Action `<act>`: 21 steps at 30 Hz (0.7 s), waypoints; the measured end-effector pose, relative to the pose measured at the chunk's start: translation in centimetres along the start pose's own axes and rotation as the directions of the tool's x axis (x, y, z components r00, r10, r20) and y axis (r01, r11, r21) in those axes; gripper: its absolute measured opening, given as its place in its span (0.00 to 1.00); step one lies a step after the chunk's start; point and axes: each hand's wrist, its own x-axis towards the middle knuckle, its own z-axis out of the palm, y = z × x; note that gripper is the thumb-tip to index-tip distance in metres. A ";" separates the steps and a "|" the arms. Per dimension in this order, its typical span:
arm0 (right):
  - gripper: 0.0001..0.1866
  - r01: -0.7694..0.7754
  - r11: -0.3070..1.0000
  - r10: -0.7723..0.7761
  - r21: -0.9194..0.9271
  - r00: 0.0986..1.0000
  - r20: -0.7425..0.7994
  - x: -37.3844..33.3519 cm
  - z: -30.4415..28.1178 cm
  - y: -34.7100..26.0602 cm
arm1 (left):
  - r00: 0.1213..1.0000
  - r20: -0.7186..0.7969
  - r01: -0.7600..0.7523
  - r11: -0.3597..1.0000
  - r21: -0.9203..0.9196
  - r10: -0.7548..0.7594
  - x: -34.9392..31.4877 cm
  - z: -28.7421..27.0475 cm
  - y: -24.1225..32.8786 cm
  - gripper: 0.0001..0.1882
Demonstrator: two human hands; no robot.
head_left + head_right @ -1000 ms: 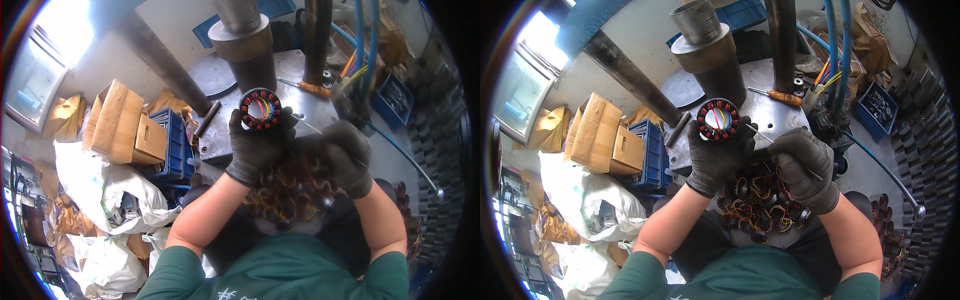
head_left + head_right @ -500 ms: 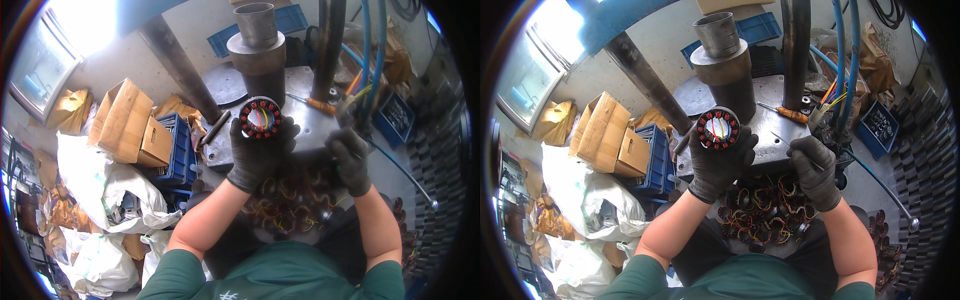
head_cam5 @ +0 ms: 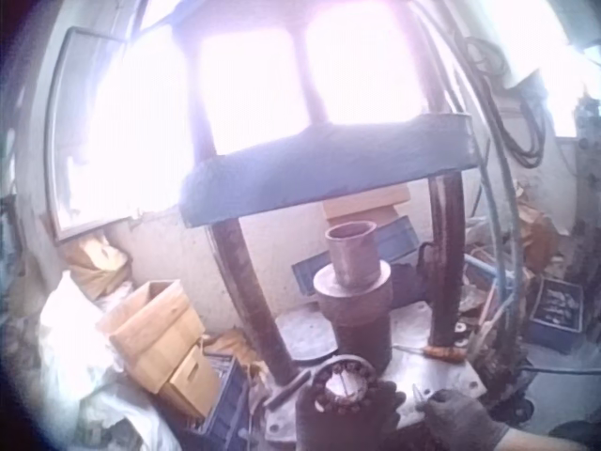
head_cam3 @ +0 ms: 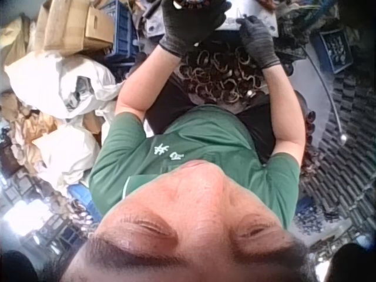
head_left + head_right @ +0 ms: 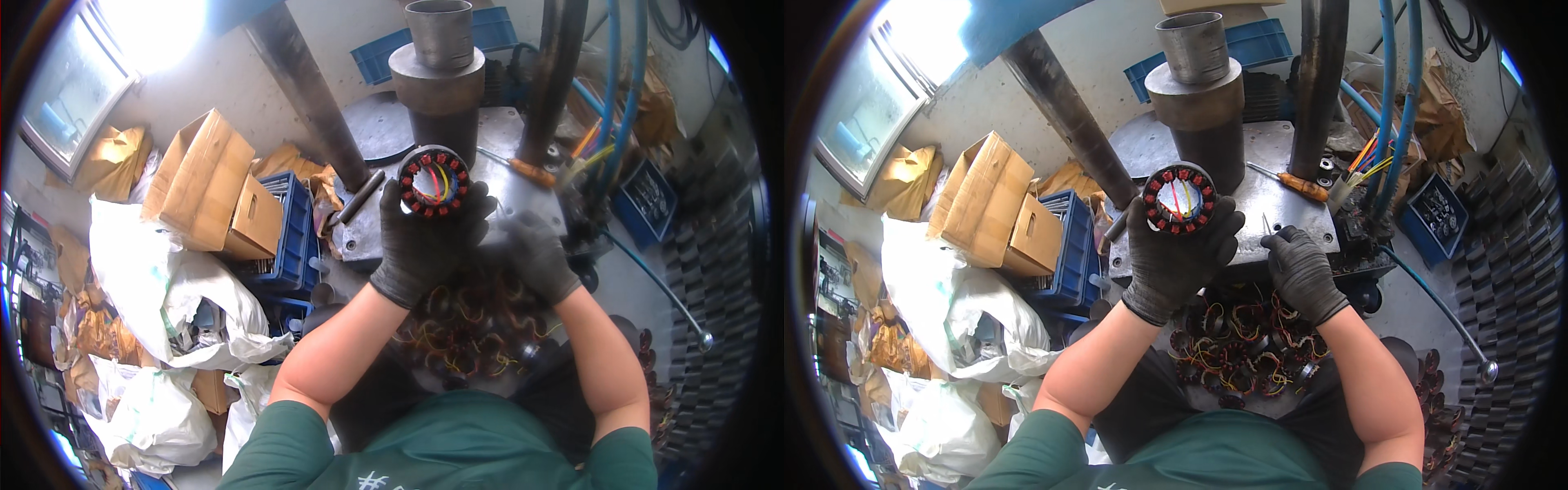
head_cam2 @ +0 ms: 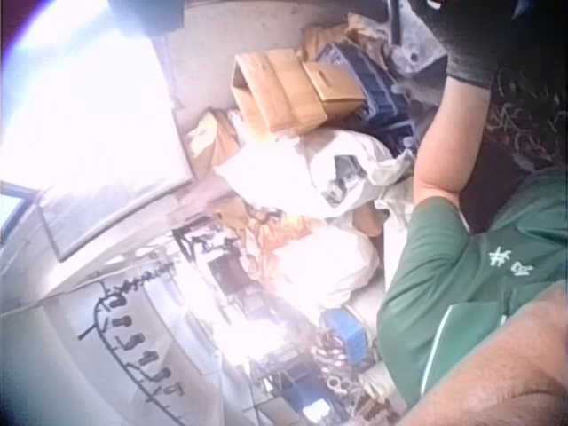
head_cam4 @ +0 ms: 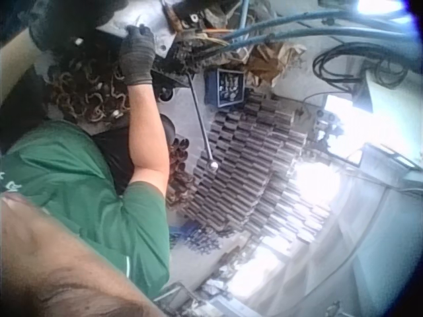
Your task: The person trims wires on motor stators with a tool, cleans the internal surface of a stator using a pick, and then uses a hydraulic press to assemble the stator components.
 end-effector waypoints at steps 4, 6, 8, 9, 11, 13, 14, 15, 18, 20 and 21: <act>0.16 0.025 0.988 -0.023 -0.152 1.000 0.017 0.6 1.7 0.8 | 0.999 0.043 0.022 0.994 -0.110 -0.017 0.0 -0.5 0.3 0.54; 0.19 0.012 0.980 -0.003 -0.196 0.999 0.045 0.6 2.3 1.2 | 0.999 0.031 -0.027 0.999 0.026 0.026 0.1 -0.6 0.3 0.51; 0.22 0.005 0.975 0.011 -0.223 0.998 0.070 0.7 2.6 1.7 | 0.993 -0.022 -0.112 0.968 0.223 0.120 0.3 -0.7 0.2 0.50; 0.23 -0.002 0.975 0.023 -0.222 0.996 0.091 0.7 2.8 1.9 | 0.977 -0.068 -0.164 0.921 0.354 0.200 0.4 -0.7 0.1 0.50; 0.24 -0.012 0.971 0.043 -0.238 0.991 0.127 0.7 3.1 2.4 | 0.913 -0.057 -0.236 0.636 0.735 0.404 0.5 -0.8 -0.1 0.50; 0.24 0.000 0.966 0.038 -0.258 0.989 0.145 0.6 3.4 2.8 | 0.837 0.110 -0.307 0.294 0.905 0.536 0.4 -0.9 -0.2 0.51; 0.24 -0.006 0.956 0.060 -0.292 0.983 0.175 0.5 3.5 3.0 | 0.804 0.159 -0.304 0.166 0.938 0.573 0.3 -0.9 -0.2 0.52; 0.23 0.011 0.947 0.053 -0.322 0.981 0.188 0.4 3.5 3.1 | 0.753 0.255 -0.332 0.016 0.943 0.607 0.2 -0.9 -0.3 0.54; 0.22 0.013 0.973 0.022 -0.229 0.989 0.147 -0.3 3.0 3.4 | 0.710 0.423 -0.399 -0.174 0.900 0.563 0.4 -0.8 -1.0 0.57; 0.22 0.032 0.972 -0.002 -0.232 0.992 0.127 -0.6 2.4 3.3 | 0.666 0.523 -0.314 -0.436 0.843 0.532 0.2 -0.7 -1.1 0.58; 0.23 0.050 0.970 -0.022 -0.238 0.993 0.118 -0.7 2.2 3.1 | 0.648 0.569 -0.264 -0.552 0.791 0.506 0.1 -0.6 -1.1 0.59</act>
